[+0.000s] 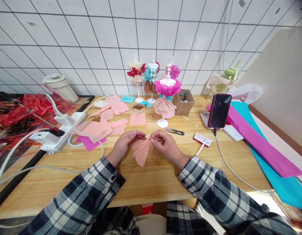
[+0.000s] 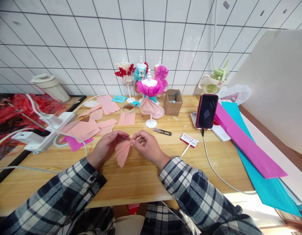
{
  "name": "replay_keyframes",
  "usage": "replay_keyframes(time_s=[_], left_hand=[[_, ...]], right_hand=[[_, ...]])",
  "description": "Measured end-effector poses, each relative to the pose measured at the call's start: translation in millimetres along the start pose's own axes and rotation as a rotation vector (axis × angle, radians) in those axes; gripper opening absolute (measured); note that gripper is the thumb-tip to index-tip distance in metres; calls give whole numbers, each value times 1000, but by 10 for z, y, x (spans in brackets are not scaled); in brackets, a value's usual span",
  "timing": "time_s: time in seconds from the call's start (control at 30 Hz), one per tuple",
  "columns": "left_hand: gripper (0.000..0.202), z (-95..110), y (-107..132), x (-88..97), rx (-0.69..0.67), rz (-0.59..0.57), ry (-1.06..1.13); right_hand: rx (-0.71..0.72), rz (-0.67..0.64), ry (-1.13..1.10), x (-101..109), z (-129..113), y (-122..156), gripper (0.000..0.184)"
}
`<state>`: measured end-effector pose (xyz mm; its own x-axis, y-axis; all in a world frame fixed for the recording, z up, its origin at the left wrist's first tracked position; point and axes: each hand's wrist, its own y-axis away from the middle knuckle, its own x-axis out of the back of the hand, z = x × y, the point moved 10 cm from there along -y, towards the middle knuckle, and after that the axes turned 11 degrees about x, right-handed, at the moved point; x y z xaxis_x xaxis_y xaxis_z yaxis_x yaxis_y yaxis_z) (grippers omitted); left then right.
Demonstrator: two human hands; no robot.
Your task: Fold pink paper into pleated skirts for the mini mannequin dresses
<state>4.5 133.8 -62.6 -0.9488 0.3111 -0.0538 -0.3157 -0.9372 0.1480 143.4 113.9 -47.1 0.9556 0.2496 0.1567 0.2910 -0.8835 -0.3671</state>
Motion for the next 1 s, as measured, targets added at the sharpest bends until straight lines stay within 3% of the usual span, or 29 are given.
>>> replay_keyframes(time_s=[0.13, 0.27, 0.4, 0.6, 0.8, 1.0], left_hand=[[49, 180, 105, -176, -169, -78, -321], [51, 98, 118, -307, -96, -158, -327], [33, -15, 62, -231, 17, -75, -338], [34, -11, 17, -149, 40, 6, -313], [35, -8, -2, -109, 56, 66, -344], [32, -122, -39, 21, 97, 125, -194]], right_hand=[[-23, 14, 24, 23, 51, 0, 13], [-21, 16, 49, 30, 67, -7, 16], [-1, 3, 42, 30, 58, -19, 21], [-19, 42, 108, 82, 71, -28, 43], [-96, 42, 44, 14, 234, -40, 22], [-169, -40, -207, -106, 322, -40, 22]])
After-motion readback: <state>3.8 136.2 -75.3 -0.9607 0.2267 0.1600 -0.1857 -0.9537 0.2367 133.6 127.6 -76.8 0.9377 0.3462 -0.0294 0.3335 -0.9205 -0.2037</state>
